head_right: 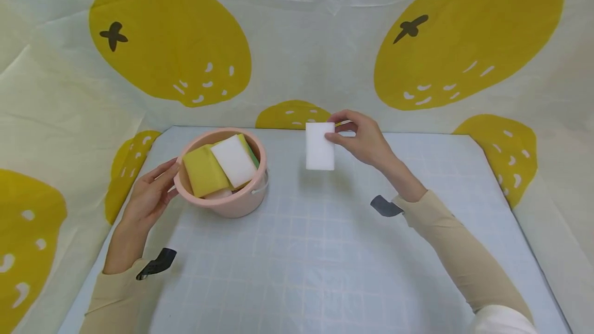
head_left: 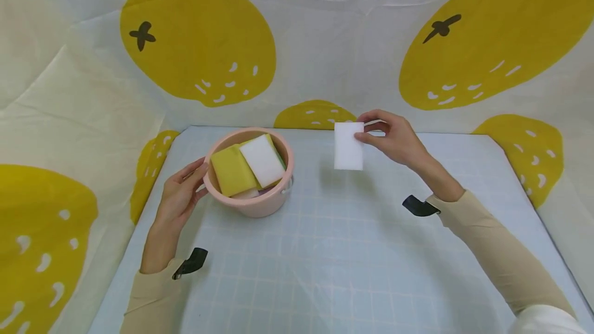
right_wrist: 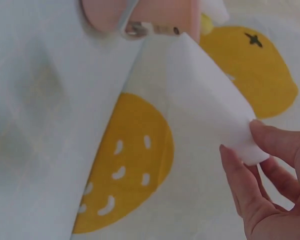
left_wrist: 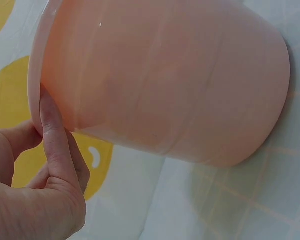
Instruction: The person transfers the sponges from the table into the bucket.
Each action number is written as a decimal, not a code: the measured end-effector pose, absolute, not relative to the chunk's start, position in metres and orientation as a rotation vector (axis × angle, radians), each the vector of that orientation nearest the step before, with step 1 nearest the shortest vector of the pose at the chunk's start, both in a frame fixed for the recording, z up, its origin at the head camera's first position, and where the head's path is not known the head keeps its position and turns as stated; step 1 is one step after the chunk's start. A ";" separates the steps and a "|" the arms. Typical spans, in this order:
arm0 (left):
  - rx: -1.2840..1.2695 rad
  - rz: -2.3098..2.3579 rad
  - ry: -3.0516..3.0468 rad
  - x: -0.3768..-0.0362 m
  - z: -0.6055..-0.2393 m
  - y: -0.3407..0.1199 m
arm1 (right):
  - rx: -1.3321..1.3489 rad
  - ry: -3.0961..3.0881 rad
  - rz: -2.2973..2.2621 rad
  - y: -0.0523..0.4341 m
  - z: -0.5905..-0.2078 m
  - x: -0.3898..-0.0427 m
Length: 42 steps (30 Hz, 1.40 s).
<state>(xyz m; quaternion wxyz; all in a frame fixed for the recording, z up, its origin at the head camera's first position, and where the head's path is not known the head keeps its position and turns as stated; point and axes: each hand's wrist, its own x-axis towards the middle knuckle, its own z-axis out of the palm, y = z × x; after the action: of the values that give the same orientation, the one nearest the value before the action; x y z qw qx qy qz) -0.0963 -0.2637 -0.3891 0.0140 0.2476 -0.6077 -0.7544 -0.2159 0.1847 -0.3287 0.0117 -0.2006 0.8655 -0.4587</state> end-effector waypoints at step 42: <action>0.713 -2.405 -1.868 -0.097 -0.393 -0.266 | -1.153 2.220 -1.703 0.040 -0.318 -0.209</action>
<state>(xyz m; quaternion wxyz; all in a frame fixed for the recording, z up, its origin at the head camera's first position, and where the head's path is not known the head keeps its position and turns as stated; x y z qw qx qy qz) -0.0973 -0.2664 -0.3935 0.0072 0.2279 -0.5972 -0.7690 -0.2090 0.0399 -0.3177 0.0577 -0.3805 0.7324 -0.5617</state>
